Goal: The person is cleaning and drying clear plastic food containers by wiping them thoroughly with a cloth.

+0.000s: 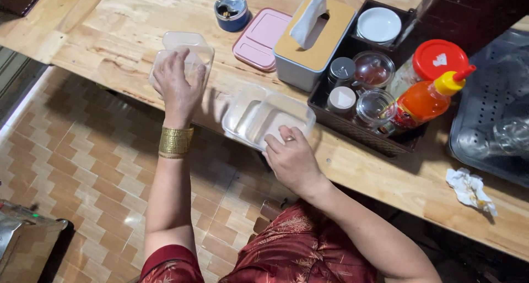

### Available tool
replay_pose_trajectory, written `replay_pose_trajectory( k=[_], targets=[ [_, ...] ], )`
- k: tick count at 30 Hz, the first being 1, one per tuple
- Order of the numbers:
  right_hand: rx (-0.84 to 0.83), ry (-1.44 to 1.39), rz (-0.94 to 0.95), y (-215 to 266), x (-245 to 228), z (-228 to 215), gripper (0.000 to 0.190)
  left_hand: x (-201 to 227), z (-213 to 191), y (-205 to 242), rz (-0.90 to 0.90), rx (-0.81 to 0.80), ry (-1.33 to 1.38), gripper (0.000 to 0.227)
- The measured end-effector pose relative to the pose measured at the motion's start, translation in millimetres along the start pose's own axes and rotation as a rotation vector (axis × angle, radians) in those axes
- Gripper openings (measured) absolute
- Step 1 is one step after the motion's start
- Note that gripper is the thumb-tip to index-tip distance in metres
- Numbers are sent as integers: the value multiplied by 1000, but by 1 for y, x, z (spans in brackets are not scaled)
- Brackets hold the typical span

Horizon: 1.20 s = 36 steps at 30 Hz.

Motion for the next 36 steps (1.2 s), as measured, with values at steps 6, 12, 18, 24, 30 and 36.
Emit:
replay_pose_trajectory(
  k=[6,12,18,24,30,36],
  targets=[
    [146,32,43,2,0,3,26,40,-20,23,16,-137,555,24],
    [375,-77,323,50,22,-80,39,30,2,63,-235,-148,1000,29],
    [524,98,522,127,53,-173,20,17,4,86,-589,-47,1255,29],
    [495,525,742,210,89,-211,10,3,21,76,-808,-109,1230,16],
    [636,464,1013,296,117,-226,19,-15,66,64,-677,-130,1016,17],
    [615,381,1172,353,145,-219,33,-26,83,52,-604,-59,1011,22]
  ],
)
Point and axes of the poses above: each hand's wrist, its own y-axis away from the middle knuckle, its own z-axis out of the palm, x = y × z, the point moved 4 cm from there along -y, towards the middle knuckle, and after that the axes turned 7 degrees about x, right-handed, at the moved point
